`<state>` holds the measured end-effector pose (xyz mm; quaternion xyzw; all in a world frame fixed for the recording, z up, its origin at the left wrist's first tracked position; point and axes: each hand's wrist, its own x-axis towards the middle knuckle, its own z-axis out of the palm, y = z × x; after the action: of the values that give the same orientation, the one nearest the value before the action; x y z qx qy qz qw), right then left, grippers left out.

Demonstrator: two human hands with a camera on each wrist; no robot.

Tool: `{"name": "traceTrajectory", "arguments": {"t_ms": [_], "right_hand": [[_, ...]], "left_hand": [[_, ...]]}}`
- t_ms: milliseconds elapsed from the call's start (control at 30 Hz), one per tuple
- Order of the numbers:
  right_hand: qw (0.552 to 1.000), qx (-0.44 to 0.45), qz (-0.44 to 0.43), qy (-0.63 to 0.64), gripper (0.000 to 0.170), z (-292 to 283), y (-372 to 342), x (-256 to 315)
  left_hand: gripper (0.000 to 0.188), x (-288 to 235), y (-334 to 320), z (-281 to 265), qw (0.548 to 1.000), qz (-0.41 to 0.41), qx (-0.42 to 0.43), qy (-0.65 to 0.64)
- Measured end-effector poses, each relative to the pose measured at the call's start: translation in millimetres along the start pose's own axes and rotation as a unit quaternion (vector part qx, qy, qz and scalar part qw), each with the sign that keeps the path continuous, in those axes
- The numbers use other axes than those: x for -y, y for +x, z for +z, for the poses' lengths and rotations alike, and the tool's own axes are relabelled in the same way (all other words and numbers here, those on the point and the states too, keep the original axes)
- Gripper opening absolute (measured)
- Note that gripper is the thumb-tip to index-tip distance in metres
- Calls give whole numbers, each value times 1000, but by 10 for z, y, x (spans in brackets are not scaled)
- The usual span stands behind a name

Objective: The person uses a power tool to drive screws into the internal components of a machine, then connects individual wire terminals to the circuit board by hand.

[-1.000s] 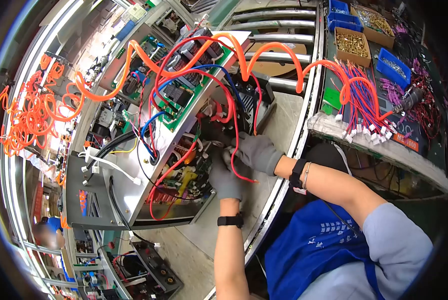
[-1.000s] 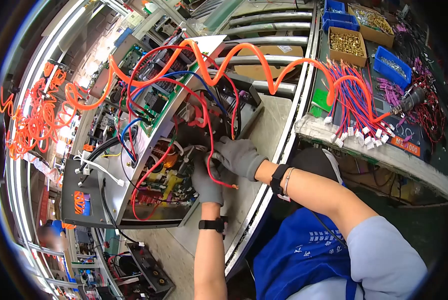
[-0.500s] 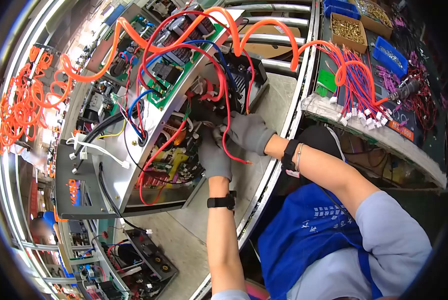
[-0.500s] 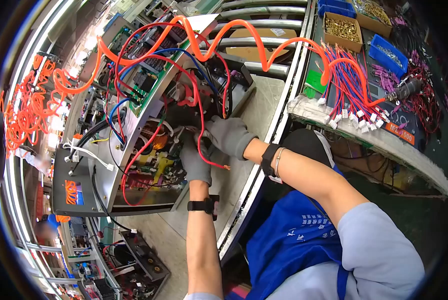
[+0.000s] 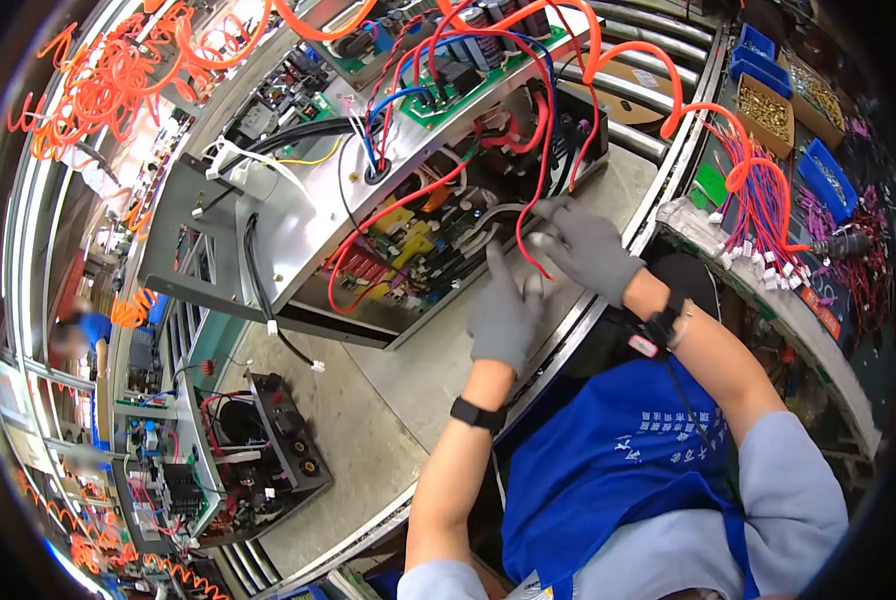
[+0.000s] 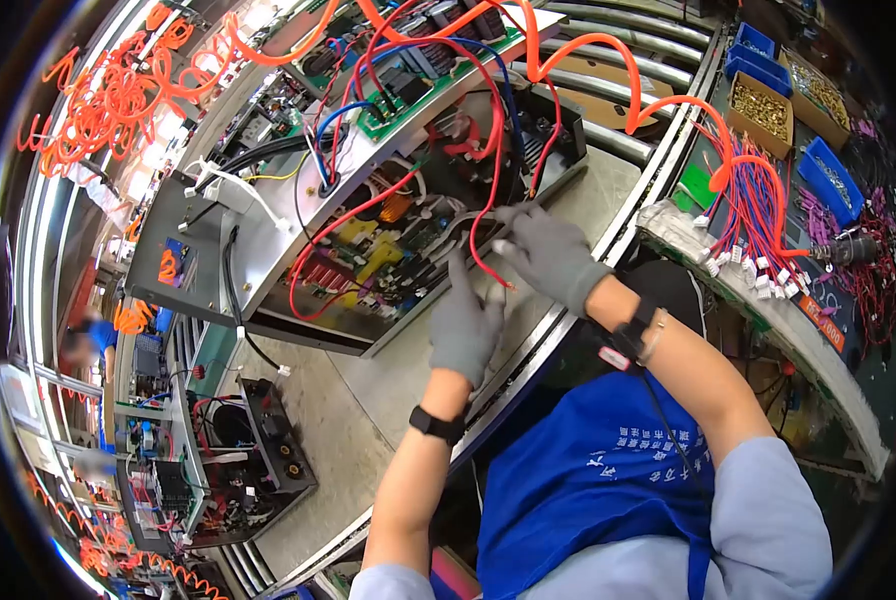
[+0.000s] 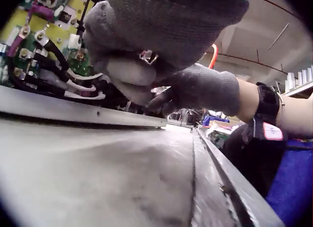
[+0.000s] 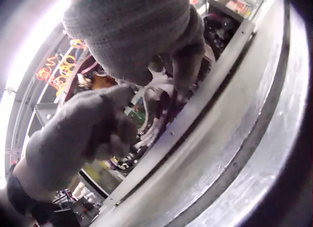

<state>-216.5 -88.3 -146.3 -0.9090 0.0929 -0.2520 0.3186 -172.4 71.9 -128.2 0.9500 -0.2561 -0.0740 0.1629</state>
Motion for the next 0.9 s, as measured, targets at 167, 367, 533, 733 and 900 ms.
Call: {"name": "traceTrajectory", "arguments": {"t_ms": [167,367,533,733,900], "right_hand": [[982,179,63,7,38,-93,-465,-113],[990,126,59,13,34,17,-662,-110],[995,87,34,15,29,48,-745,-101],[999,36,-1,10,24,101,-783,-97],[1000,23,16,2,22,147,-779,-77]], "left_hand": [[87,331,-35,-57,998,-69,7,11],[85,308,156,-33,991,-111,31,72],[69,594,4,-96,990,-82,-106,-38],[36,1229,0,-76,868,-89,-325,-365],[33,1130,-31,-258,773,22,-358,-523]]}}
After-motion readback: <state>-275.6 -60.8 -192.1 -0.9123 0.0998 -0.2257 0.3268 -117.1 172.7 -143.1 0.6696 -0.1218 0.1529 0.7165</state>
